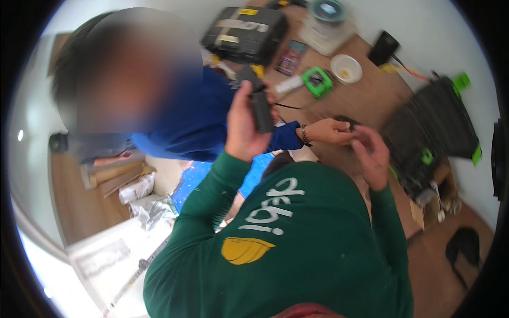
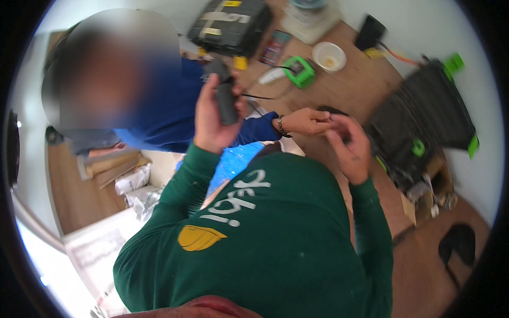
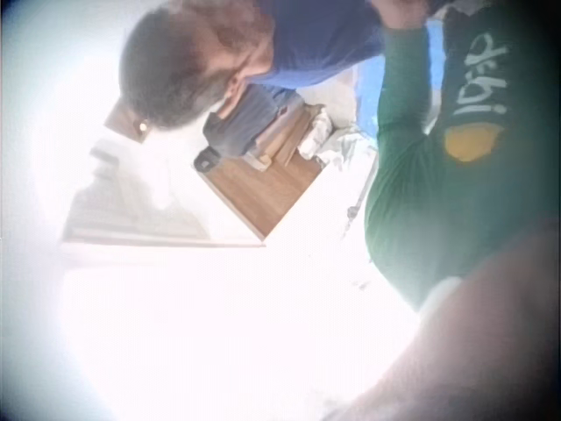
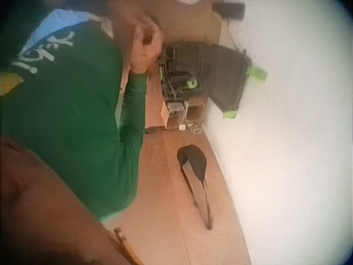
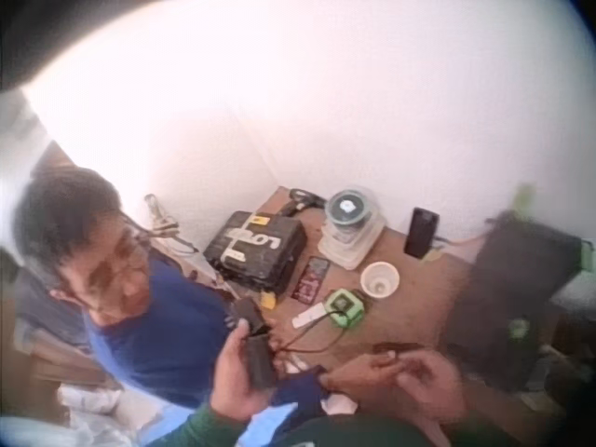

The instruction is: The person removes a green laser level from a yellow tripod, places it on a workbench, and opens a black carrying case. They then retrieve a black battery pack, attach it to the laser level, and activate the device to project a green laser line. Finally, they place the laser level and battery back into the case and close it.

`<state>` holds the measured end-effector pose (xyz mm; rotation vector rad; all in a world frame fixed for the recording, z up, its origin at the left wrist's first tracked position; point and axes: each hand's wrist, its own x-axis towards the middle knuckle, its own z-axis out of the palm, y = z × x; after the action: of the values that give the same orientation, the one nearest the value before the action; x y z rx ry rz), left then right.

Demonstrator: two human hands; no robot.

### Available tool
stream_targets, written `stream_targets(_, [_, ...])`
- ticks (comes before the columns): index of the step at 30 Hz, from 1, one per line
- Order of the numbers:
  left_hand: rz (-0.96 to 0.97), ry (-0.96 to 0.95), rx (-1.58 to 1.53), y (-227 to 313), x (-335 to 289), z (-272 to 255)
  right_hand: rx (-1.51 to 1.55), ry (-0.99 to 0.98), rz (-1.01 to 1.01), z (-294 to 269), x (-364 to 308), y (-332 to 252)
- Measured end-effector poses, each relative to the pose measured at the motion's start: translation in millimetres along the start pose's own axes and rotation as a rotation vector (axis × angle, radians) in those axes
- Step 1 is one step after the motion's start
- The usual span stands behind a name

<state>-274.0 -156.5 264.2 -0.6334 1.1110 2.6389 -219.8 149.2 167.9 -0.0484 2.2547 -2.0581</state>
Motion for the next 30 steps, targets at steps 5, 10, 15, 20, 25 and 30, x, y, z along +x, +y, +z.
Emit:
stream_targets(5, [-0.101,-0.063,-0.006,-0.7,-5.2,-2.6,-0.109,-0.008,-0.112,-0.1,-13.3,6.8])
stream_targets(10, [-0.137,-0.135,0.17,-39.0,-17.4,16.2,-0.119,-0.04,-0.146,-2.9,-48.1,24.8])
stream_targets(15, [-0.259,-0.109,0.272,-47.9,-0.4,27.3,0.062,0.007,0.039,8.6,-50.5,31.9])
stream_targets(20, [-0.268,-0.112,0.351,-55.5,-3.8,45.1,0.152,0.048,0.121,-1.4,-64.2,23.2])
stream_targets(25, [-0.239,-0.094,0.412,-57.7,-4.0,49.8,0.074,0.035,0.153,-8.2,-65.7,22.7])
stream_targets(30, [-0.245,-0.097,0.465,-69.5,-4.5,45.1,0.07,0.009,0.17,-9.0,-65.3,30.0])
